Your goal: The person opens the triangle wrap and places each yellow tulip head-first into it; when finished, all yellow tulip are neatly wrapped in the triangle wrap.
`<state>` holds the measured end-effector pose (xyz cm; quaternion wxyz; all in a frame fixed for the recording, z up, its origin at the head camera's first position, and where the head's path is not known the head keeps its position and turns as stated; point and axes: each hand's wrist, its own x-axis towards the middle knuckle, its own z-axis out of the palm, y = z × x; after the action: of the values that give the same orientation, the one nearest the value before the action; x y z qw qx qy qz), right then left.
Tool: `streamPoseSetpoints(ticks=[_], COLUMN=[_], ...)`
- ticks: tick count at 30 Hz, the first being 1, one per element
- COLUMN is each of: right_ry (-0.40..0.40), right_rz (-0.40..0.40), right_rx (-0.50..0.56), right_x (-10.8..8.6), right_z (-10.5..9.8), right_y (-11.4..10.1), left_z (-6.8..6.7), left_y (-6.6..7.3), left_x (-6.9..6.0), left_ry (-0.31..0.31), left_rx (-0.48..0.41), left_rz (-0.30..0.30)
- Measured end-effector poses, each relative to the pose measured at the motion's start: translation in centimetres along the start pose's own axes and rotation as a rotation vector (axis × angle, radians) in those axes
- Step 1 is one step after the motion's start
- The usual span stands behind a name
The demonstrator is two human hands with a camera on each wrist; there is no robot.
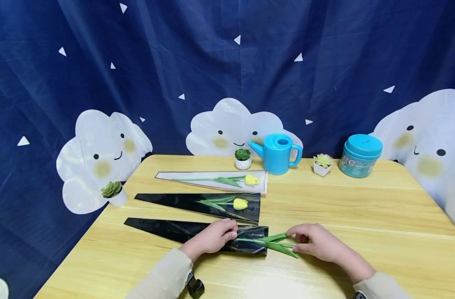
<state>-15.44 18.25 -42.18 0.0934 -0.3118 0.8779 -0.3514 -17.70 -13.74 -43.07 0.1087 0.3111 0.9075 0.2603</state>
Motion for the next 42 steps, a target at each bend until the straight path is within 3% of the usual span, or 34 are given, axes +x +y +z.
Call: streamPoseSetpoints(ticks=[10,17,28,42], right_ry=[0.154,0.178,0.194,0.194], right_rz=[-0.12,-0.106,-0.031,-0.02], right_rx=[-0.113,-0.105,0.006,0.059], right_x=[0.5,1.2,2.2,3.0], right_z=[1.2,1.8,3.0,3.9], right_y=[-0.6,-1.3,-2.4,-3.0], left_z=[0.0,0.0,0.1,0.5], left_y=[0.2,0.4,0.4,0.9], left_x=[0.2,0.4,0.4,0.9], left_ry=[0.01,0.007,0.023,0.034], left_rx=[0.022,0.021,0.028,0.031], left_rz=[0.022,0.039,0.036,0.059])
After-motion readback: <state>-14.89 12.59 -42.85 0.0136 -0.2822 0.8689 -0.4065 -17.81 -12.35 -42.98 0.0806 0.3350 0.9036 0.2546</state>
